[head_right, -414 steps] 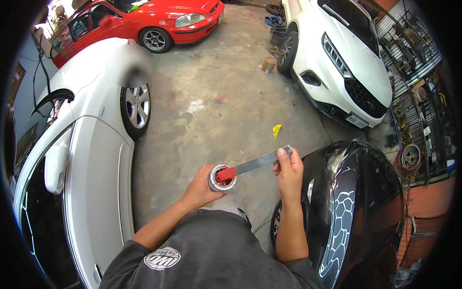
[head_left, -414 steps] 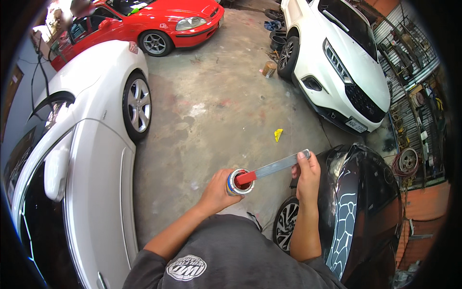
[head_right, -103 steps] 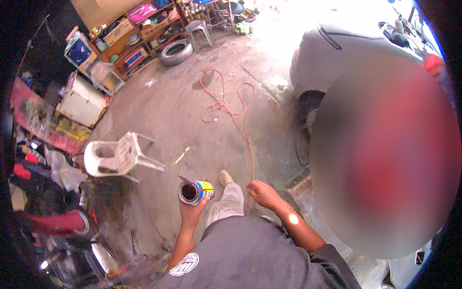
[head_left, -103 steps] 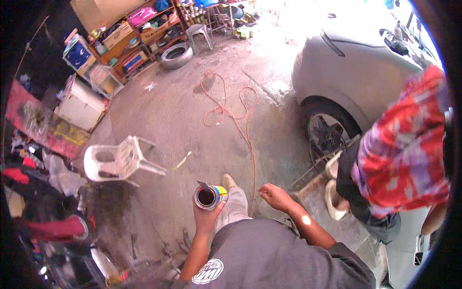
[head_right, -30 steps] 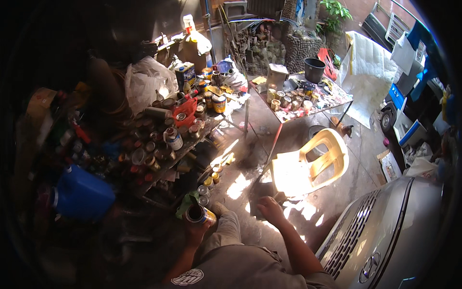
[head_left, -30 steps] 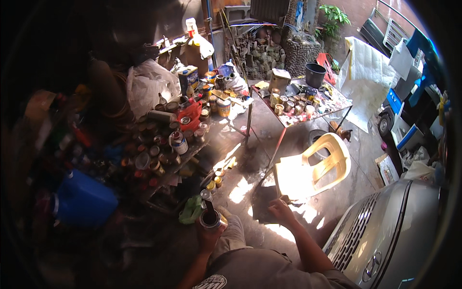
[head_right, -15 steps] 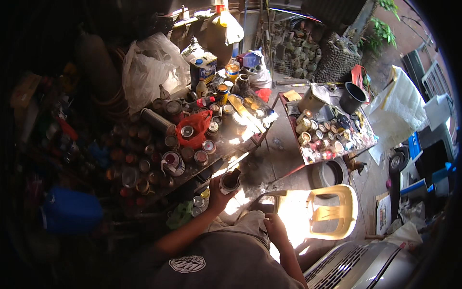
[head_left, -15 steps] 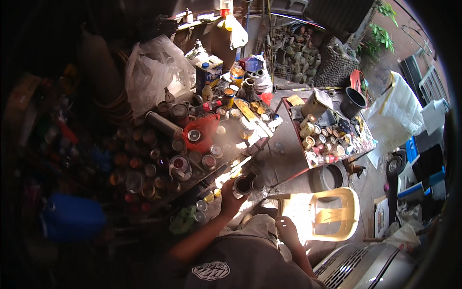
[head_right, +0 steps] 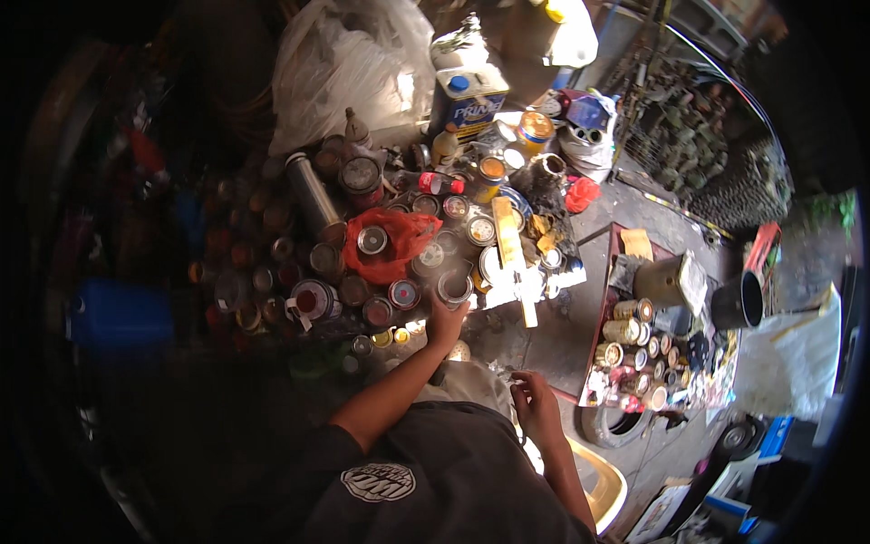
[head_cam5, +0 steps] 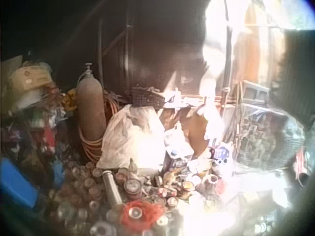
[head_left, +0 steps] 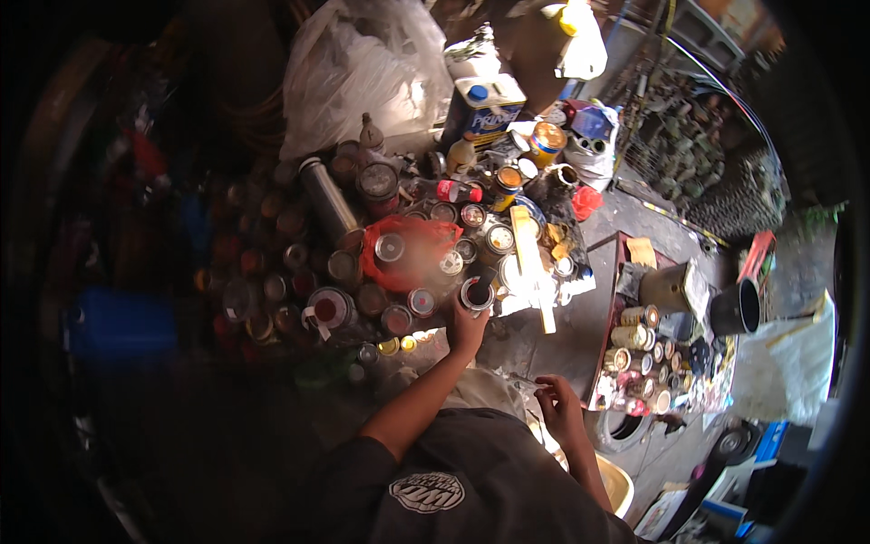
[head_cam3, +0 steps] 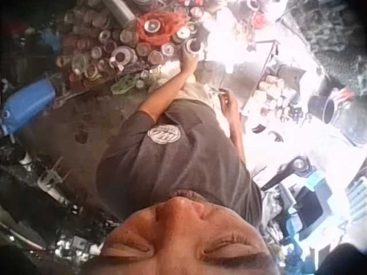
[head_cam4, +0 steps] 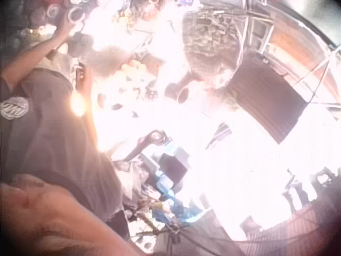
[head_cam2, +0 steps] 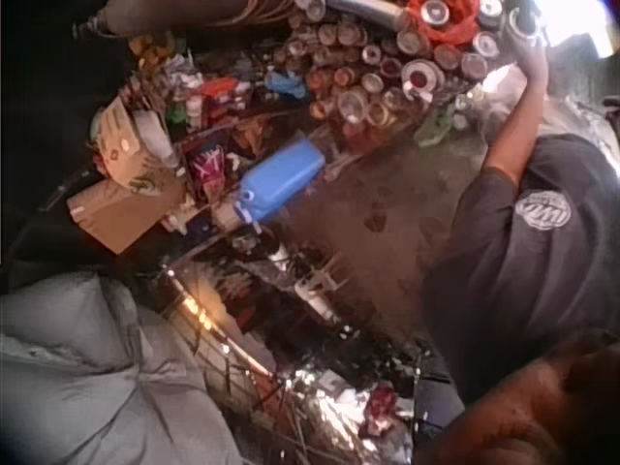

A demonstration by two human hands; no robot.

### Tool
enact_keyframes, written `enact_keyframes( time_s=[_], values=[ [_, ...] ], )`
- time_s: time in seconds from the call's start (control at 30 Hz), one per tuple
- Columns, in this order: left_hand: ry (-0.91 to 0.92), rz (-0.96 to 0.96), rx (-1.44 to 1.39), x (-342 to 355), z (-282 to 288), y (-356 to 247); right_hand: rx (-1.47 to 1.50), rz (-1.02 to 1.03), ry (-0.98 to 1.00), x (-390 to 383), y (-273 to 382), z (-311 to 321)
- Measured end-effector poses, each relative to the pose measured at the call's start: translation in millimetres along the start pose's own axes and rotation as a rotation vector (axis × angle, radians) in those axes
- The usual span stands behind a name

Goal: The person mixes red paint in a small can using a flat stick. They then walk through a garage filled with cars and apply the paint to the side of a red sedan using the stick as a brush. Finally, they return to the workbench and place the can down.

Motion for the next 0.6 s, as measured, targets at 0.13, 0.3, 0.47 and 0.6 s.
enact_keyframes(
  time_s=[0.13,0.3,0.47,0.6],
  values=[
    [-0.131,0.013,-0.083,11.6,-27.7,23.9,0.008,0.048,0.128,48.7,4.5,3.1],
    [-0.188,-0.065,-0.102,16.2,-29.7,26.7,-0.035,0.090,0.222,87.1,13.1,-7.0],
    [-0.105,-0.003,0.081,5.2,-17.9,-5.8,-0.054,0.137,0.309,101.8,20.2,-16.8],
    [-0.217,-0.083,0.111,-18.3,12.5,-11.1,-0.056,0.205,0.328,115.8,45.1,-23.5]
  ],
)
Point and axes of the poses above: each hand's wrist, its own x-axis towards the middle knuckle, its own z-axis out of the back of the hand, y = z × x, the point moved 7 cm from there along x, towards the middle knuckle, and after that the axes turned 15 degrees about -y, right-handed, at the moved point
